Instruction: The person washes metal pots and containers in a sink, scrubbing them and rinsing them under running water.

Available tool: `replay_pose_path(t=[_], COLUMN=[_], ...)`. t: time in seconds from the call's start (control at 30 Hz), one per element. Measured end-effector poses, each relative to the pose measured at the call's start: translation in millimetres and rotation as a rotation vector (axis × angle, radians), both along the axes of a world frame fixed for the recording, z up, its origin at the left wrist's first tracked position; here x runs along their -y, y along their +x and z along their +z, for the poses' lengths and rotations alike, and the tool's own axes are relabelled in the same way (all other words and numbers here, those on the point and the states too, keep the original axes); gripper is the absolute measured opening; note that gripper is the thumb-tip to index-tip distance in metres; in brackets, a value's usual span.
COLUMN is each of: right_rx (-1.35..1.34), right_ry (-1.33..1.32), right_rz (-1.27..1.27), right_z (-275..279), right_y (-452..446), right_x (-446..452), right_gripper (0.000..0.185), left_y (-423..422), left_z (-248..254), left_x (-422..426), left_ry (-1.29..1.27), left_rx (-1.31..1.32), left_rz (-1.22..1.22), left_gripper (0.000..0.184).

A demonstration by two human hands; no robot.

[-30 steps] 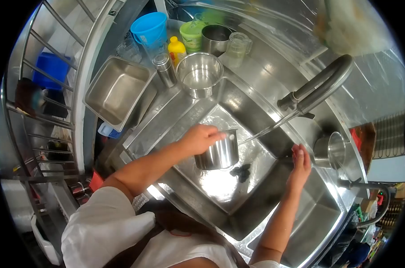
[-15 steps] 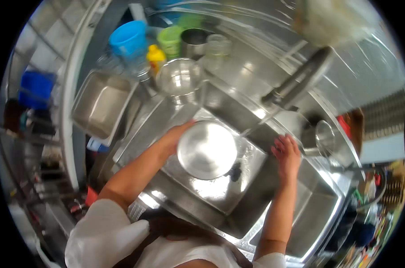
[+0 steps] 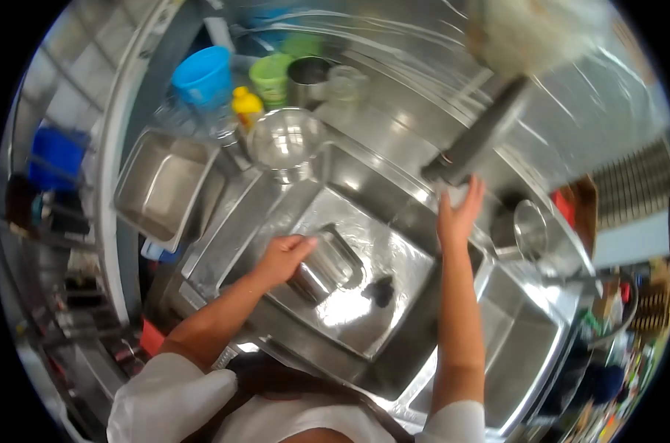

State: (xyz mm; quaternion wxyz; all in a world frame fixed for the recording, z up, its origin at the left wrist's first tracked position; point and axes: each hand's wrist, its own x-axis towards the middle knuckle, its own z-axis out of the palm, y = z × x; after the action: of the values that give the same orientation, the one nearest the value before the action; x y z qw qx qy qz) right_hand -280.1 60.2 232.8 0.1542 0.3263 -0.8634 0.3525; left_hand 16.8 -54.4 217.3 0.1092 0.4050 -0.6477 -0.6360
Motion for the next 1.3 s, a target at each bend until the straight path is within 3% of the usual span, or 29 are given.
replay_pose_path(t=[0.07, 0.13, 0.2, 0.4, 0.47, 0.5, 0.57, 0.7, 0.77, 0.8, 0.87, 0.93, 0.97, 1.03, 1.13, 1.3], right_rx=[0.028, 0.504, 0.211, -0.159, -0.324, -0.331, -0.143, -0.223, -0.074, -0.08, 0.993, 1.35, 1.35, 1.938, 1.968, 1.955], right_ry=[-0.042, -0.011, 0.141, 0.059, 0.135, 0.133, 0.388, 0.451, 0.213, 0.221, -0.303, -0.558, -0.56, -1.05, -1.21, -1.303], right_rz=[0.094, 0.499, 0.784, 0.855, 0.749, 0.759, 0.799, 0.727, 0.708, 0.7, 0.456, 0.246, 0.242, -0.001, -0.234, -0.357], right_z=[-5, -53, -50, 7, 20, 13, -4, -12, -17, -20, -25, -19, -23, -40, -85, -106], right_y=[38, 57, 92, 158, 171, 169, 160, 155, 159, 160, 160, 162, 163, 167, 177, 200], right_x=[-11, -18, -6, 111, 144, 157, 176, 166, 138, 123, 90, 53, 36, 4, -45, -99], right_gripper=[0.047, 0.039, 0.04, 0.045, 0.039, 0.039, 0.028, 0.022, 0.023, 0.023, 0.025, 0.03, 0.03, 0.034, 0.038, 0.039], left_y=[3, 11, 21, 69, 80, 83, 95, 112, 123, 127, 130, 133, 133, 131, 124, 106], left_z=[1, 0, 3, 11, 5, 9, 16, 20, 19, 19, 21, 19, 26, 29, 29, 35], left_x=[-6, -9, -12, -24, -30, -33, -33, -31, -25, -24, -20, -16, -14, -11, -11, -17], left_ry=[-0.055, -0.117, -0.086, -0.089, -0.013, 0.023, -0.034, -0.059, -0.034, -0.015, 0.038, 0.027, 0.046, 0.05, 0.089, -0.008], left_rx=[-0.049, -0.099, -0.027, 0.033, -0.032, -0.067, -0.088, -0.134, -0.142, -0.141, -0.173, -0.175, -0.175, -0.204, -0.22, -0.278], left_rz=[0.009, -0.001, -0.041, 0.057, 0.118, 0.146, 0.148, 0.196, 0.215, 0.256, 0.277, 0.292, 0.288, 0.283, 0.25, 0.189], left_gripper=[0.032, 0.033, 0.033, 0.033, 0.033, 0.033, 0.032, 0.032, 0.032, 0.032, 0.03, 0.029, 0.028, 0.027, 0.025, 0.021])
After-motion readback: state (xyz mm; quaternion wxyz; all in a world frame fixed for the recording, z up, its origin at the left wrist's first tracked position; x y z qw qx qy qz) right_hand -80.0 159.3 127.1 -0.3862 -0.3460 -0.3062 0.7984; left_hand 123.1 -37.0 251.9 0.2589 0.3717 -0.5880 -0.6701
